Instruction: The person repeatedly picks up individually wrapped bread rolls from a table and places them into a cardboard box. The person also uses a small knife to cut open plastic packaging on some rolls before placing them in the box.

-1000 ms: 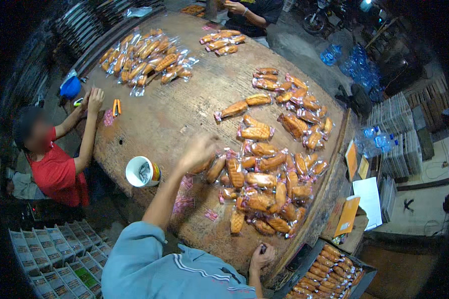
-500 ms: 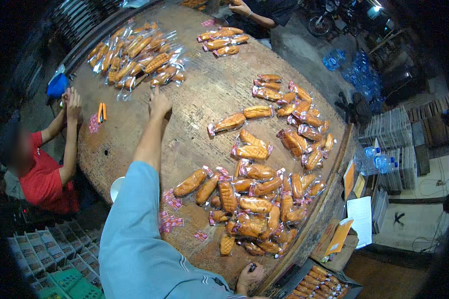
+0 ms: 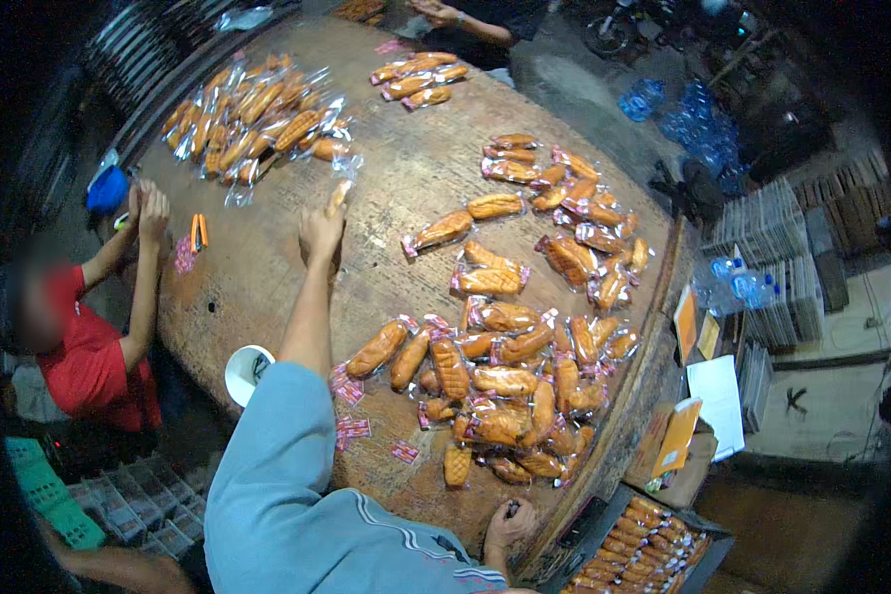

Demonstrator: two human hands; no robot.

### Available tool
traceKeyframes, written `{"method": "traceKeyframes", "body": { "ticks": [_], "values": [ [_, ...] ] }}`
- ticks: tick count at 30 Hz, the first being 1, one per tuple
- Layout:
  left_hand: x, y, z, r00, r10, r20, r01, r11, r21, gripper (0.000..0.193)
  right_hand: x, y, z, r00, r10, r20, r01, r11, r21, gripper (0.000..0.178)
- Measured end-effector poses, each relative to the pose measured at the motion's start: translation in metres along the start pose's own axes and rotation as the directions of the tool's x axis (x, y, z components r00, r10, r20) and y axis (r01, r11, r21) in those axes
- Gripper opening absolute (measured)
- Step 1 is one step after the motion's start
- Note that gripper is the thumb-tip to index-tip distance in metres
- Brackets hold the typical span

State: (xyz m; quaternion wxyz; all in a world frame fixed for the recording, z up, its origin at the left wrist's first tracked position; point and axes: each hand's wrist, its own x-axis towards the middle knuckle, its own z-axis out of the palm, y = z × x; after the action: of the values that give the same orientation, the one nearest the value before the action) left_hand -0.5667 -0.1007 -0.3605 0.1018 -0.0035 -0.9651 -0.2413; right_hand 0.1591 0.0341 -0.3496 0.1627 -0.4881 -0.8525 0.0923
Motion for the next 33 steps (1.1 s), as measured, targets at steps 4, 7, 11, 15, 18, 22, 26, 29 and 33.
{"method": "traceKeyframes", "body": {
  "ticks": [4,7,11,15,18,22,26,29,33],
  "values": [
    [-0.033,0.006,-0.014,0.977,-0.028,0.212,0.167,0.716,-0.678,0.067,0.003,-0.003,0.002,0.999,0.000,-0.037,0.002,0.998,0.060,0.018],
    [-0.107,0.041,-0.055,0.946,0.136,0.295,0.220,0.397,-0.891,0.060,0.003,-0.004,0.000,0.995,-0.063,-0.078,0.068,0.995,0.068,0.019],
    [-0.223,0.072,-0.127,0.684,0.400,0.610,0.534,0.295,-0.793,0.055,-0.003,-0.004,-0.007,0.998,-0.054,-0.040,0.056,0.997,0.061,0.026],
    [-0.286,0.066,-0.159,0.517,0.424,0.744,0.494,0.561,-0.664,0.060,-0.008,-0.005,-0.002,0.983,-0.139,-0.122,0.160,0.969,0.188,0.030],
    [-0.332,0.048,-0.157,0.591,0.433,0.680,0.436,0.538,-0.722,0.060,-0.009,-0.002,0.003,0.978,-0.157,-0.139,0.189,0.946,0.263,0.037],
    [-0.363,0.026,-0.151,0.507,0.513,0.692,0.230,0.694,-0.683,0.041,-0.008,0.009,0.000,0.964,-0.191,-0.183,0.254,0.864,0.435,0.050],
    [-0.376,-0.001,-0.136,0.652,0.238,0.720,0.442,0.652,-0.616,0.041,0.002,0.017,-0.012,0.974,-0.194,-0.118,0.228,0.844,0.486,0.056],
    [-0.372,-0.033,-0.113,0.706,0.283,0.649,0.276,0.735,-0.620,0.054,0.010,0.015,-0.033,0.918,-0.259,-0.300,0.387,0.745,0.543,0.049],
    [-0.355,-0.059,-0.090,0.828,0.508,0.238,-0.526,0.850,0.013,0.072,0.012,0.033,-0.113,0.942,-0.311,-0.125,0.315,0.692,0.650,0.031]
  ]
}}
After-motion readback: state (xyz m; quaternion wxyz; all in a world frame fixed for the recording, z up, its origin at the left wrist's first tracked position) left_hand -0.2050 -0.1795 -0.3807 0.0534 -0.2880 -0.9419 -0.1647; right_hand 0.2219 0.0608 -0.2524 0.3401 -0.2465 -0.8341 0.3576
